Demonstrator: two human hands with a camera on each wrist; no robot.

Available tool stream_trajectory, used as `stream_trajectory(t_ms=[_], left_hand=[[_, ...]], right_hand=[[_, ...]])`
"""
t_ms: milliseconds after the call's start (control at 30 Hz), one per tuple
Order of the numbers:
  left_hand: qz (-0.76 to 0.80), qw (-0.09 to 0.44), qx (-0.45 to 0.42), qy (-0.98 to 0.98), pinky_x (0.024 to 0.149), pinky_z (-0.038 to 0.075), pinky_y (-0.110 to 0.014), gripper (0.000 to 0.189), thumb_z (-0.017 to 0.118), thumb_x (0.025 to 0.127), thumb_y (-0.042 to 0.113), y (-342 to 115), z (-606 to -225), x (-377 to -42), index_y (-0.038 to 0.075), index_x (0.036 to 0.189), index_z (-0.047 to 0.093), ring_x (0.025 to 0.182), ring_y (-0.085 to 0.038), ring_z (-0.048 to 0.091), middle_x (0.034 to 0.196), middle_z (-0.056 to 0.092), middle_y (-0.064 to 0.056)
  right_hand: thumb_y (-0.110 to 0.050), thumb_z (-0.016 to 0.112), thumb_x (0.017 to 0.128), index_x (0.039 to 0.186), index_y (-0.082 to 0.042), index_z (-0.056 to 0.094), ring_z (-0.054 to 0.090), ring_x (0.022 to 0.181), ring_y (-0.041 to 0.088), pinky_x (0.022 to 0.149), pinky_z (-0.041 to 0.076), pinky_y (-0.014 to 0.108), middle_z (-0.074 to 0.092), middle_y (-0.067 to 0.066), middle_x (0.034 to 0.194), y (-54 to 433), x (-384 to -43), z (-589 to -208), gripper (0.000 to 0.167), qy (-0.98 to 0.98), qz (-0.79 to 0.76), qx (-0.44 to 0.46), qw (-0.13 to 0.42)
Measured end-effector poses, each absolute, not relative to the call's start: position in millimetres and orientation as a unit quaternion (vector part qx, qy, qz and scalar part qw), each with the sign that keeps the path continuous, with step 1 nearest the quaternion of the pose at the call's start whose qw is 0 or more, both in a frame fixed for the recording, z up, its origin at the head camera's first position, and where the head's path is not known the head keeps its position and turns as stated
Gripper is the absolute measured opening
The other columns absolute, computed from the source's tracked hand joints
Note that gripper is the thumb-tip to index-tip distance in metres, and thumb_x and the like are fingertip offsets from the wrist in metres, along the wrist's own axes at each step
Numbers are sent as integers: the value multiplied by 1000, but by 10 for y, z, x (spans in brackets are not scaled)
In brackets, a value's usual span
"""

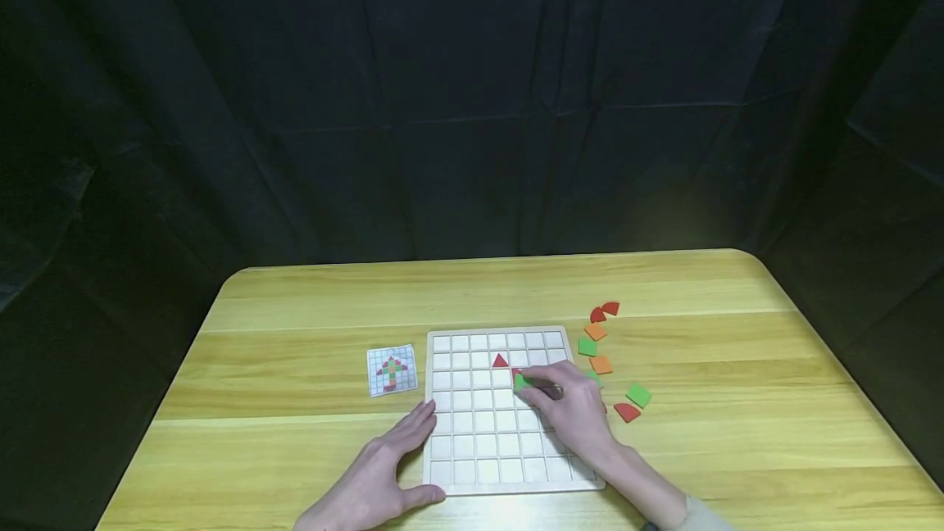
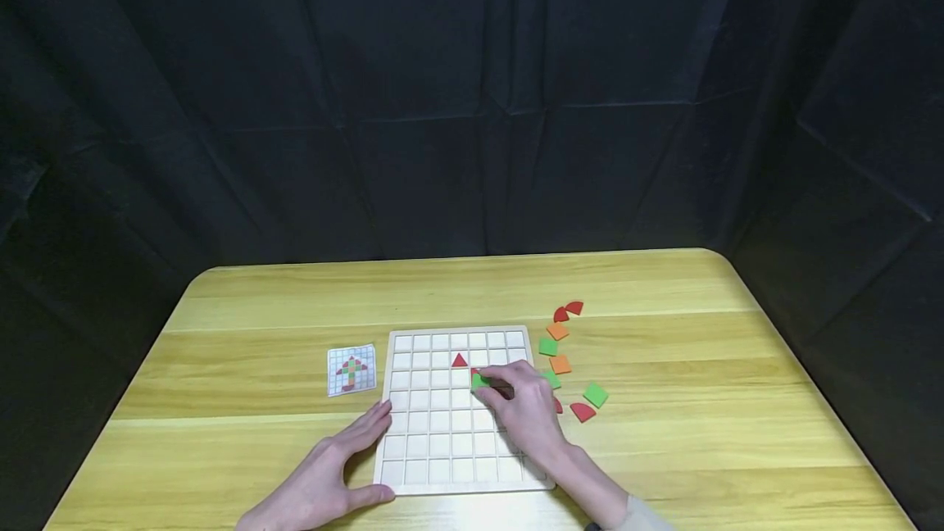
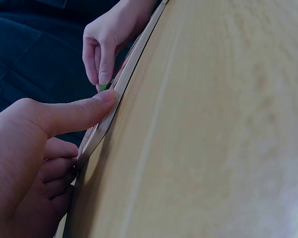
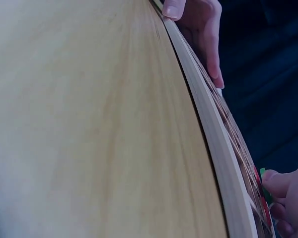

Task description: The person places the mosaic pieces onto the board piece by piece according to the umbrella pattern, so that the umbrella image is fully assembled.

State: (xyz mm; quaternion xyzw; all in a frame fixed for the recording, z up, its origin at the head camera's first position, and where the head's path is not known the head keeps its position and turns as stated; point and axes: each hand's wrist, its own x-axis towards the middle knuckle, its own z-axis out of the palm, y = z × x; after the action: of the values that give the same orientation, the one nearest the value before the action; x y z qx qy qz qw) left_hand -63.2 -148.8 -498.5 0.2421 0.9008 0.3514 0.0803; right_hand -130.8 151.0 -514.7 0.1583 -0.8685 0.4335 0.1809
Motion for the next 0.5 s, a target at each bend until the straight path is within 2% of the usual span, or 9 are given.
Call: stream_trajectory(t_ms=[500], left_hand=[[356, 86, 239, 899, 116, 33, -52, 90, 75, 84, 51, -1493, -4985, -640, 3, 151, 41, 150, -26, 29, 164, 28, -2]], right_hand=[[-6, 86, 74, 99, -9, 79, 64, 77, 11, 61, 55, 21, 72, 4, 86, 1370, -1381, -5106, 27, -880, 405, 171, 180]])
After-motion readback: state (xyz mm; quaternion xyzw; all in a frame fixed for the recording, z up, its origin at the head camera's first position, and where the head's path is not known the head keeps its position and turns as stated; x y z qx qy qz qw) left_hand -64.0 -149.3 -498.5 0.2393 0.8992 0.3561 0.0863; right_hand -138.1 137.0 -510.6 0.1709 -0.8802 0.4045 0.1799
